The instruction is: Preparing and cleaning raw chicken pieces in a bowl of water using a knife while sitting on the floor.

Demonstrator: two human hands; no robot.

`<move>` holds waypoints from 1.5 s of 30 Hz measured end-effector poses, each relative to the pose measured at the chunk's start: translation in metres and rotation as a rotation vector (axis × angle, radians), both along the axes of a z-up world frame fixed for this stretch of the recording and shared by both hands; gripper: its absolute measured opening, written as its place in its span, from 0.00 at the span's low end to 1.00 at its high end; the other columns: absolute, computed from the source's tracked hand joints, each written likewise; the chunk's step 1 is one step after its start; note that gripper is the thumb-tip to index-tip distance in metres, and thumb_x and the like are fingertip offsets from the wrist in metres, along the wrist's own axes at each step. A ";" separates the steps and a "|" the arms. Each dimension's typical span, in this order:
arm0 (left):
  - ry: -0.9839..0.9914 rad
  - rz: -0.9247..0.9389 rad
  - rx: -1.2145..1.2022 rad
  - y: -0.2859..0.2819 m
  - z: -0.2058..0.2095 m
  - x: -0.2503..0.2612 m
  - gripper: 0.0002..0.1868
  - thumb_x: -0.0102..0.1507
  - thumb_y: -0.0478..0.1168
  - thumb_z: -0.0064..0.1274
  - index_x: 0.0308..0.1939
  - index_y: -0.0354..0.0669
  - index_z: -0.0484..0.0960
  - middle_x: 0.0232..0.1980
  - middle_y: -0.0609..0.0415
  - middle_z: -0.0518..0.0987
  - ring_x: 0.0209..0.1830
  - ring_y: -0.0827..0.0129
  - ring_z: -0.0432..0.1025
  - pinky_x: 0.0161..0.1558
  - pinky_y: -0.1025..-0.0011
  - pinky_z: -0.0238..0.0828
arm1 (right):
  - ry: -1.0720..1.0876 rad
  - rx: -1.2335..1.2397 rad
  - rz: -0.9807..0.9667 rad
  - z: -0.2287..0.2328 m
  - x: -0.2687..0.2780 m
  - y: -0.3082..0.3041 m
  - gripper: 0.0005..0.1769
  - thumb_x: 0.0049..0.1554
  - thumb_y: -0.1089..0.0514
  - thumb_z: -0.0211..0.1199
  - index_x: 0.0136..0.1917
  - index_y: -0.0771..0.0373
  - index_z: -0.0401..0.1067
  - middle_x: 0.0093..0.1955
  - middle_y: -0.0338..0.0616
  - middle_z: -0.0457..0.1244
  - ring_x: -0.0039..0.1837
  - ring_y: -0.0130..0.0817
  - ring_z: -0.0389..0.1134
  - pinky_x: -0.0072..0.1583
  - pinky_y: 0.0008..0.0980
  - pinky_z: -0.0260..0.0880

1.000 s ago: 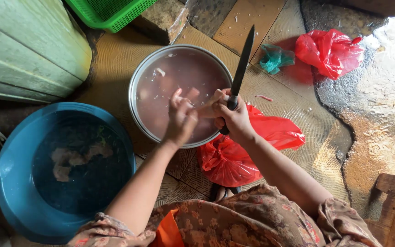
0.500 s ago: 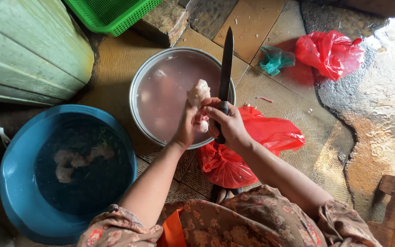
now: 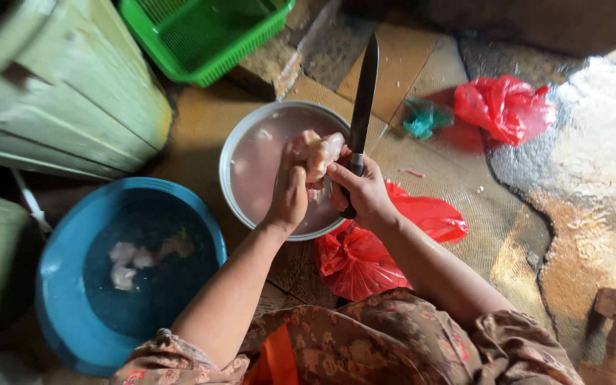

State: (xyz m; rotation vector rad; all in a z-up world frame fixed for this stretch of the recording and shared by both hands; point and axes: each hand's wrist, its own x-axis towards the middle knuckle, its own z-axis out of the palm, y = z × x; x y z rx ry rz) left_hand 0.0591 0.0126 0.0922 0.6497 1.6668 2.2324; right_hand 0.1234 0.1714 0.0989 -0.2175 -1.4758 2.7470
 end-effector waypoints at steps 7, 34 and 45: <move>0.275 0.174 -0.004 -0.018 0.077 0.004 0.22 0.73 0.41 0.28 0.67 0.42 0.68 0.59 0.54 0.75 0.52 0.75 0.72 0.51 0.78 0.74 | 0.032 0.122 0.039 0.099 -0.013 -0.021 0.10 0.60 0.59 0.66 0.53 0.64 0.69 0.29 0.41 0.62 0.25 0.27 0.59 0.29 0.29 0.58; -0.348 0.001 0.376 -0.072 0.079 0.011 0.16 0.65 0.32 0.39 0.51 0.31 0.80 0.34 0.45 0.75 0.21 0.71 0.59 0.19 0.73 0.52 | -0.019 0.063 -0.064 0.163 0.046 -0.075 0.32 0.62 0.38 0.48 0.74 0.55 0.58 0.31 0.40 0.59 0.25 0.27 0.59 0.27 0.27 0.59; -0.039 -0.008 0.188 -0.082 0.087 -0.004 0.14 0.72 0.35 0.39 0.40 0.34 0.81 0.31 0.49 0.80 0.25 0.71 0.73 0.21 0.75 0.69 | 0.205 1.199 0.197 0.192 0.061 -0.095 0.34 0.61 0.50 0.61 0.76 0.58 0.57 0.36 0.38 0.65 0.38 0.30 0.68 0.43 0.33 0.67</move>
